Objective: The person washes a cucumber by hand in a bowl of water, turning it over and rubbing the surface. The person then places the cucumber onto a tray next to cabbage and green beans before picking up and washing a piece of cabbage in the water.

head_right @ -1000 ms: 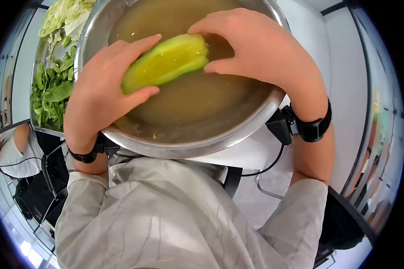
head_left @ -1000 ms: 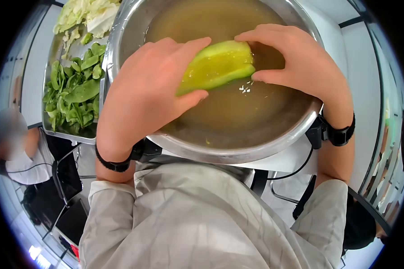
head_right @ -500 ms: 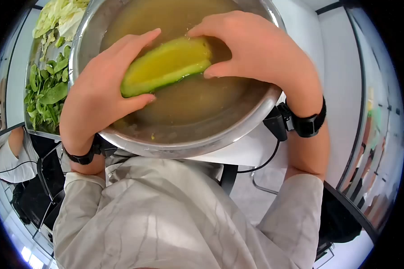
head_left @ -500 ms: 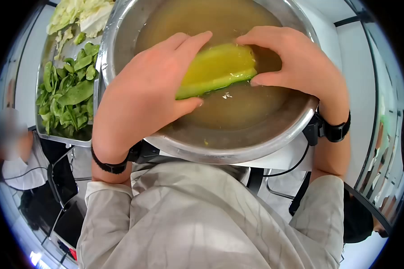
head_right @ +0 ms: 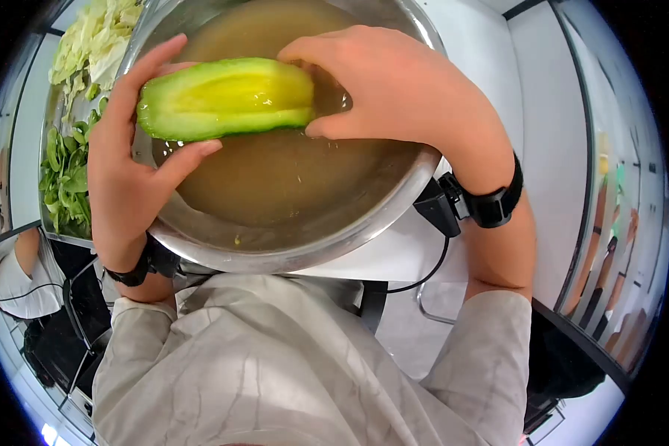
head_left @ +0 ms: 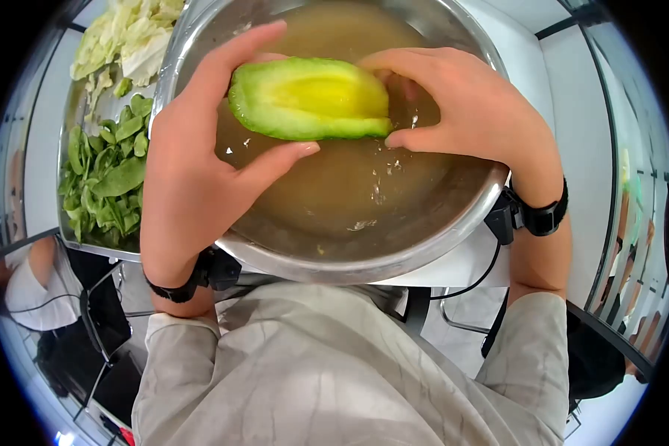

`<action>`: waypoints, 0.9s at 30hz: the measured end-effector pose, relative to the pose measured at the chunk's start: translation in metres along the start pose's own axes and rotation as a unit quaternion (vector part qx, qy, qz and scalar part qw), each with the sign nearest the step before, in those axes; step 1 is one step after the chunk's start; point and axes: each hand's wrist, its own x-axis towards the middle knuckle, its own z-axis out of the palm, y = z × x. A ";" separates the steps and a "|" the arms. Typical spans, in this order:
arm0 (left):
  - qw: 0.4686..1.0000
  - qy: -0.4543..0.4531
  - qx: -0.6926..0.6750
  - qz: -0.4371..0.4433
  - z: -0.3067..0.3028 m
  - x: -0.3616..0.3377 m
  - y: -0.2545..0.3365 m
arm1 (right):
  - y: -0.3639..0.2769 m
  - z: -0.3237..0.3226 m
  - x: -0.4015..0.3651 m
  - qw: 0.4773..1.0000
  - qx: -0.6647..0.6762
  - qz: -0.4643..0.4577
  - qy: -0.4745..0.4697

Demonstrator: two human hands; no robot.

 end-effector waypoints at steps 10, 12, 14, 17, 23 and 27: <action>0.999 0.015 -0.050 -0.014 -0.001 -0.007 -0.002 | 0.007 0.002 0.006 0.993 0.036 -0.079 0.074; 0.999 0.009 -0.046 -0.010 -0.002 -0.005 -0.002 | 0.005 -0.002 0.009 0.992 0.054 -0.087 0.076; 0.999 0.012 -0.024 -0.030 -0.002 -0.003 0.004 | 0.007 -0.003 0.008 0.989 0.085 -0.083 0.085; 0.999 0.017 0.020 -0.024 -0.001 -0.001 0.002 | 0.012 -0.005 0.008 0.984 0.103 -0.094 0.113; 0.995 -0.010 0.096 -0.006 -0.002 0.000 -0.002 | -0.007 -0.032 0.005 0.988 0.117 -0.099 0.036; 0.992 -0.040 0.118 -0.020 0.000 -0.001 -0.002 | 0.012 -0.013 0.007 0.982 0.138 -0.086 0.099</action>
